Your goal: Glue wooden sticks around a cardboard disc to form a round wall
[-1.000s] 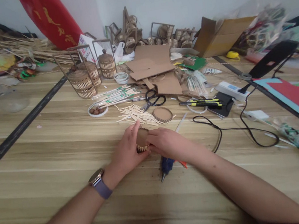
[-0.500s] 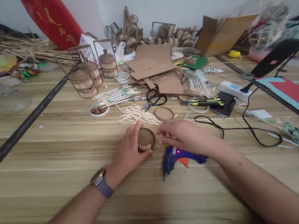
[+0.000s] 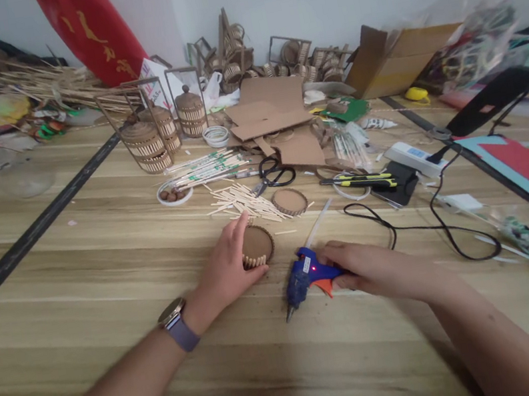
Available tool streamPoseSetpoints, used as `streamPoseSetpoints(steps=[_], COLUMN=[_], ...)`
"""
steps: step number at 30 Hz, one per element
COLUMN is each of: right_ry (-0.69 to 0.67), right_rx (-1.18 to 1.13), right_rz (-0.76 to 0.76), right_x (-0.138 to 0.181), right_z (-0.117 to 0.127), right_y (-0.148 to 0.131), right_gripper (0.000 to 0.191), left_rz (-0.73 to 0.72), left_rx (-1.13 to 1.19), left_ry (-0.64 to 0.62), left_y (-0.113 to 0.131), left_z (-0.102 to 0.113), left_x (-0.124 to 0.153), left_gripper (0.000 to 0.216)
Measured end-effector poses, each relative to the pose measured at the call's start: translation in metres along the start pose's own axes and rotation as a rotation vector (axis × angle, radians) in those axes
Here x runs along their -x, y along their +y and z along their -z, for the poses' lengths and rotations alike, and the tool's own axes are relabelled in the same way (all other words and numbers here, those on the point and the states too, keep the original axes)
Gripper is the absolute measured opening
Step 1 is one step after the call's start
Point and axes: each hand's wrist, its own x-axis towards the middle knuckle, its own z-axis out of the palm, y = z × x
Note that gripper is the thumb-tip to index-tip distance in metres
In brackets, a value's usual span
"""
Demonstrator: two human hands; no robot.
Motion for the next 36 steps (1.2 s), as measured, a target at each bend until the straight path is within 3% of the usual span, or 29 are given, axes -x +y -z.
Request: streamPoseSetpoints(steps=[5, 13, 17, 22, 28, 36], right_ry=[0.067, 0.421, 0.417, 0.47, 0.451, 0.398], right_rx=[-0.13, -0.394, -0.498, -0.414, -0.392, -0.337], right_rz=[0.031, -0.063, -0.091, -0.029, -0.114, -0.041], right_x=[0.015, 0.011, 0.0, -0.01, -0.013, -0.017], right_z=[0.012, 0.011, -0.002, -0.015, -0.031, -0.036], right_y=[0.006, 0.016, 0.017, 0.012, 0.014, 0.005], right_gripper=[0.029, 0.037, 0.043, 0.037, 0.04, 0.037], left_rz=[-0.003, -0.019, -0.001, 0.003, -0.002, -0.018], left_rx=[-0.015, -0.014, 0.003, 0.002, -0.011, -0.02], left_ry=[-0.004, 0.005, -0.01, -0.011, 0.006, 0.013], left_y=[0.0, -0.001, 0.0, 0.0, 0.0, 0.0], left_z=[0.001, 0.0, 0.001, 0.001, 0.0, 0.0], left_x=[0.0, 0.001, 0.0, 0.001, 0.002, 0.001], left_gripper=[0.118, 0.119, 0.117, 0.118, 0.118, 0.119])
